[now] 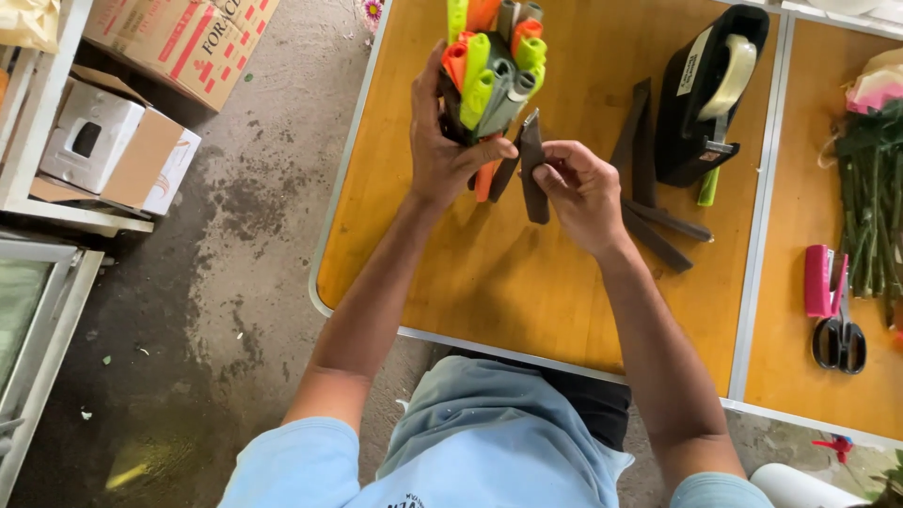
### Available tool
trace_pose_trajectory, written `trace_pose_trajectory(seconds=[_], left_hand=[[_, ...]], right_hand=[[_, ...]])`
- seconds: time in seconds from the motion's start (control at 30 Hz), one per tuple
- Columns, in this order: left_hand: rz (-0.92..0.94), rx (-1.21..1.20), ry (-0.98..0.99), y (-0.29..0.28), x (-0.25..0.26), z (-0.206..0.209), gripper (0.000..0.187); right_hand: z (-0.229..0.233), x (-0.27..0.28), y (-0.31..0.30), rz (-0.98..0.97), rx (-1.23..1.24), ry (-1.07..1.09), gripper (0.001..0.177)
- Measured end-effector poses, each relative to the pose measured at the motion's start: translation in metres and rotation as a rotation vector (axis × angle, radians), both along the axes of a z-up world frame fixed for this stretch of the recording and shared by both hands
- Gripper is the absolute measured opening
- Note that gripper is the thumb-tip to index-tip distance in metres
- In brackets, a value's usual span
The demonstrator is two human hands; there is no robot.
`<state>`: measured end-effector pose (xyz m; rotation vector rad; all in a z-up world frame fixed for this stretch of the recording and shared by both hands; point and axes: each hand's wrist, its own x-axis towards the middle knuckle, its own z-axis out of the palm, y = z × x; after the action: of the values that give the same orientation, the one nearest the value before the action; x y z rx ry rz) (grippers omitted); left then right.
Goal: The person arranges a bouquet of artificial flowers on a wooden table. They adjust the stems and colorful rolled paper wrappers, then secure the arrangement using clear tape from a dispenser. The person continues to refine the bouquet's shape and secure the wrapping before placing it upright on the table.
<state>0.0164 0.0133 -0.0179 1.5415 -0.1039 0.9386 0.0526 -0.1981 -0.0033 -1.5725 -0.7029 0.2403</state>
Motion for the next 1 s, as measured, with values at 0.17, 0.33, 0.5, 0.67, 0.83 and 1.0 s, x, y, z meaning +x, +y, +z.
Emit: trace_pose_trajectory(seconds=[0.17, 0.33, 0.5, 0.67, 0.83, 1.0], left_hand=[[-0.029, -0.079, -0.077, 0.008, 0.003, -0.002, 0.117], [0.215, 0.237, 0.04, 0.009, 0.002, -0.009, 0.12], [0.17, 0.21, 0.058, 0.01, 0.002, -0.01, 0.123], [0.123, 0.183, 0.024, 0.006, 0.002, -0.004, 0.122], [0.012, 0.047, -0.007, 0.003, 0.001, -0.005, 0.127], [0.076, 0.016, 0.104, -0.006, -0.005, 0.009, 0.114]], right_hand=[[0.004, 0.004, 0.004, -0.018, 0.015, -0.049, 0.015], [0.0, 0.006, 0.011, -0.003, 0.017, -0.085, 0.013], [-0.005, 0.003, 0.016, -0.039, 0.021, -0.084, 0.012], [0.001, -0.003, 0.017, -0.05, 0.021, -0.11, 0.015], [0.003, -0.003, 0.019, -0.025, 0.014, -0.179, 0.013], [0.007, -0.004, 0.029, -0.073, -0.028, -0.295, 0.012]])
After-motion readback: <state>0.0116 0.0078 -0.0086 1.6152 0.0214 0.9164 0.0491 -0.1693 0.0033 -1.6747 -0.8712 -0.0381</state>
